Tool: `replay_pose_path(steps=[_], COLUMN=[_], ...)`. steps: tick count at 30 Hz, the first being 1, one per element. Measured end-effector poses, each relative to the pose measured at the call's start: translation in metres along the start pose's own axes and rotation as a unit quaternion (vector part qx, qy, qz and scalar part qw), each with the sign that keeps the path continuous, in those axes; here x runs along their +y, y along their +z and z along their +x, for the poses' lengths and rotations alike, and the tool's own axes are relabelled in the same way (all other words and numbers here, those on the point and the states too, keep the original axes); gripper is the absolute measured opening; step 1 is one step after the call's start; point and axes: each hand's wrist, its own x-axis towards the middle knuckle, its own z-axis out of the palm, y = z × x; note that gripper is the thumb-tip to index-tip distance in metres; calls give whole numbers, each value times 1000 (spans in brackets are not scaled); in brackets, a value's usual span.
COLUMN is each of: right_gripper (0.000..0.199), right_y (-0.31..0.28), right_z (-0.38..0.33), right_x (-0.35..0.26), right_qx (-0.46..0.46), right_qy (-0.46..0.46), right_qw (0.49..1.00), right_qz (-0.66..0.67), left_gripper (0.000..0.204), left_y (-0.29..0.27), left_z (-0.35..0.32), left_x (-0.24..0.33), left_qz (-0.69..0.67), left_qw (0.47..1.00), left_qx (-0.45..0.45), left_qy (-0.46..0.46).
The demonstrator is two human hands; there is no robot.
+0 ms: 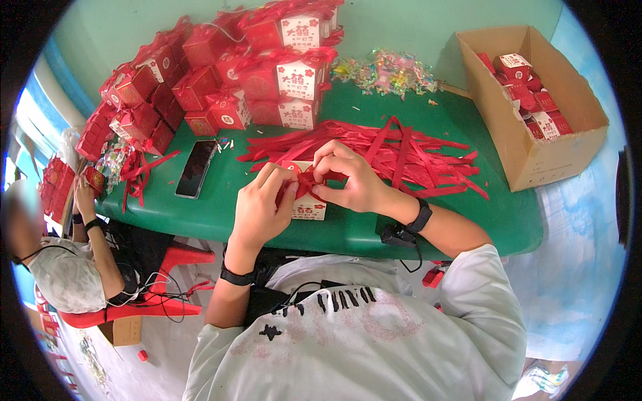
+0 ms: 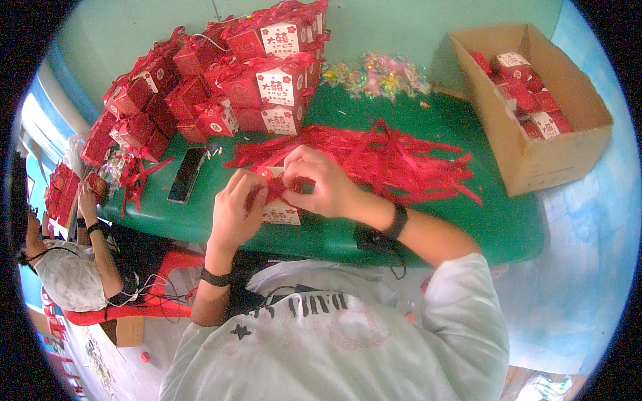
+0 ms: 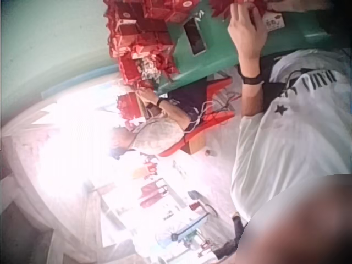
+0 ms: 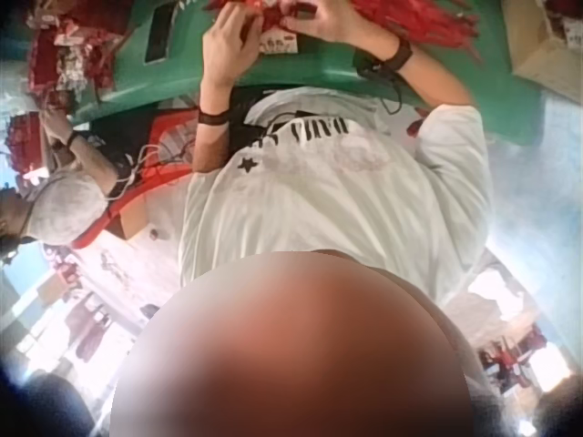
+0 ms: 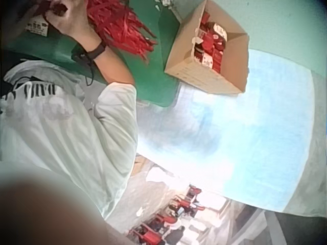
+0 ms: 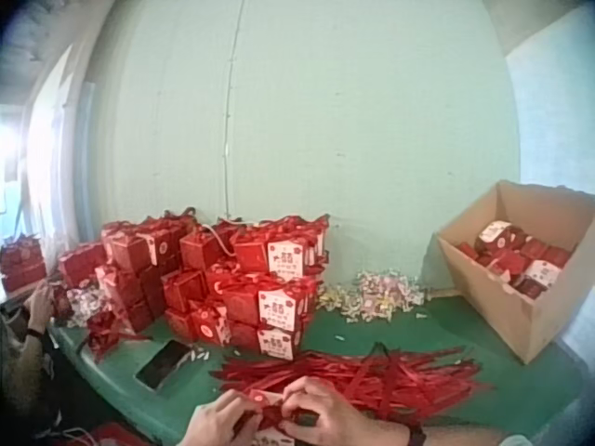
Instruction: The person fills small red gift boxes with wrapped candies, closes the lids, and ties red ribbons around them. Completed boxes are stacked on the table. The person repeats this process for multiple boxes.
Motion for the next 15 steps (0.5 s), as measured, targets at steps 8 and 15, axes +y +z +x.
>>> replay_pose_path(steps=[8, 15], right_gripper=[17, 14], right_y=[-7, -21], right_z=[1, 3], right_x=[5, 8], right_qx=[-7, -21], right_qy=[3, 99], right_qw=[1000, 994], right_qz=[27, 45], left_gripper=[11, 10], left_y=[-7, -14], left_z=[0, -2], left_x=[0, -9], left_qz=[-1, -1], left_qw=[1000, 999], left_qx=[-24, -46], left_qy=[1, -4])
